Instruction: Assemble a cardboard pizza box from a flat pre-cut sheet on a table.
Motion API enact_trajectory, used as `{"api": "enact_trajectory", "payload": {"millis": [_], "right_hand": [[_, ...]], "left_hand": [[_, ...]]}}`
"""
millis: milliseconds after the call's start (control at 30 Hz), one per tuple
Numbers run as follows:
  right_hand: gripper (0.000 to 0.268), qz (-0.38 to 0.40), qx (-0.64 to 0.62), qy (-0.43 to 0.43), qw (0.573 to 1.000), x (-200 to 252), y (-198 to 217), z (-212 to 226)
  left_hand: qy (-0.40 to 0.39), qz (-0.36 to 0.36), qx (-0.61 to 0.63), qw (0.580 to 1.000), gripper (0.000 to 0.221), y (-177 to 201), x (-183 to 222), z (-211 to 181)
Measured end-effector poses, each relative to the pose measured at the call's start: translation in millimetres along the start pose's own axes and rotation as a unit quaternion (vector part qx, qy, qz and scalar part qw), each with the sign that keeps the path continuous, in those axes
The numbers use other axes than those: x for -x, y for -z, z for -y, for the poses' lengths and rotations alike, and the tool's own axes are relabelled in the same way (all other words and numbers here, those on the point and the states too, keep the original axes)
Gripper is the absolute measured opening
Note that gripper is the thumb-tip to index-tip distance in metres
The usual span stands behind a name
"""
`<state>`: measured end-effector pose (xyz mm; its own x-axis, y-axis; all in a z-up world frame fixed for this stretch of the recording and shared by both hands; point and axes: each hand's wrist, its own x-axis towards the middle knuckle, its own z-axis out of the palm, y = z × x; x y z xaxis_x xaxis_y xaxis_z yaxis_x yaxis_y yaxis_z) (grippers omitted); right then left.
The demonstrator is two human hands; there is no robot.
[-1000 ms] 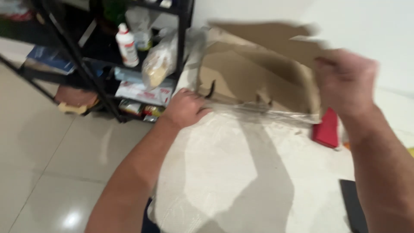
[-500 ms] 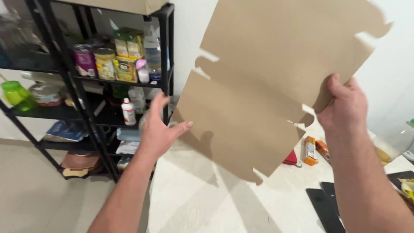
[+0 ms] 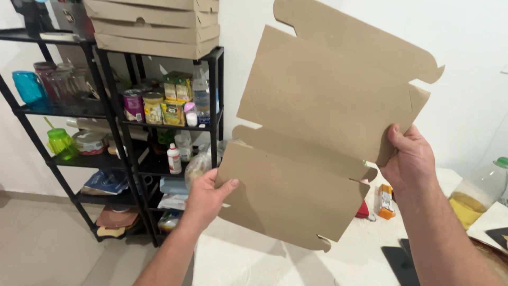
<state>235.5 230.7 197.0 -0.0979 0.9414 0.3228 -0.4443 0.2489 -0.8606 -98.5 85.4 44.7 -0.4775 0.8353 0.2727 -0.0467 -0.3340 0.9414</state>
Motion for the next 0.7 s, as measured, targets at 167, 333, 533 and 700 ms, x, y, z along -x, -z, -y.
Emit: {"api": "enact_trajectory", "payload": {"millis": [167, 333, 533, 700], "right_hand": [[0.034, 0.071, -0.055, 0.043, 0.995, -13.7, 26.7, -13.9], [0.035, 0.085, -0.045, 0.077, 0.992, -22.0, 71.5, -18.1], [0.048, 0.297, 0.159, 0.17, 0.926, 59.2, 134.5, -116.3], [0.009, 0.327, 0.377, 0.161, 0.851, 141.7, 184.6, -228.4]], "left_hand": [[-0.029, 0.015, 0.062, 0.998, 0.023, 0.5, -10.6, 19.2], [-0.12, -0.012, -0.157, 0.98, 0.023, -8.8, -43.5, 2.5], [-0.195, -0.014, -0.394, 0.898, 0.052, 73.4, -68.9, 126.5], [-0.22, -0.009, -0.39, 0.894, 0.029, 84.2, 58.9, 117.1]]}}
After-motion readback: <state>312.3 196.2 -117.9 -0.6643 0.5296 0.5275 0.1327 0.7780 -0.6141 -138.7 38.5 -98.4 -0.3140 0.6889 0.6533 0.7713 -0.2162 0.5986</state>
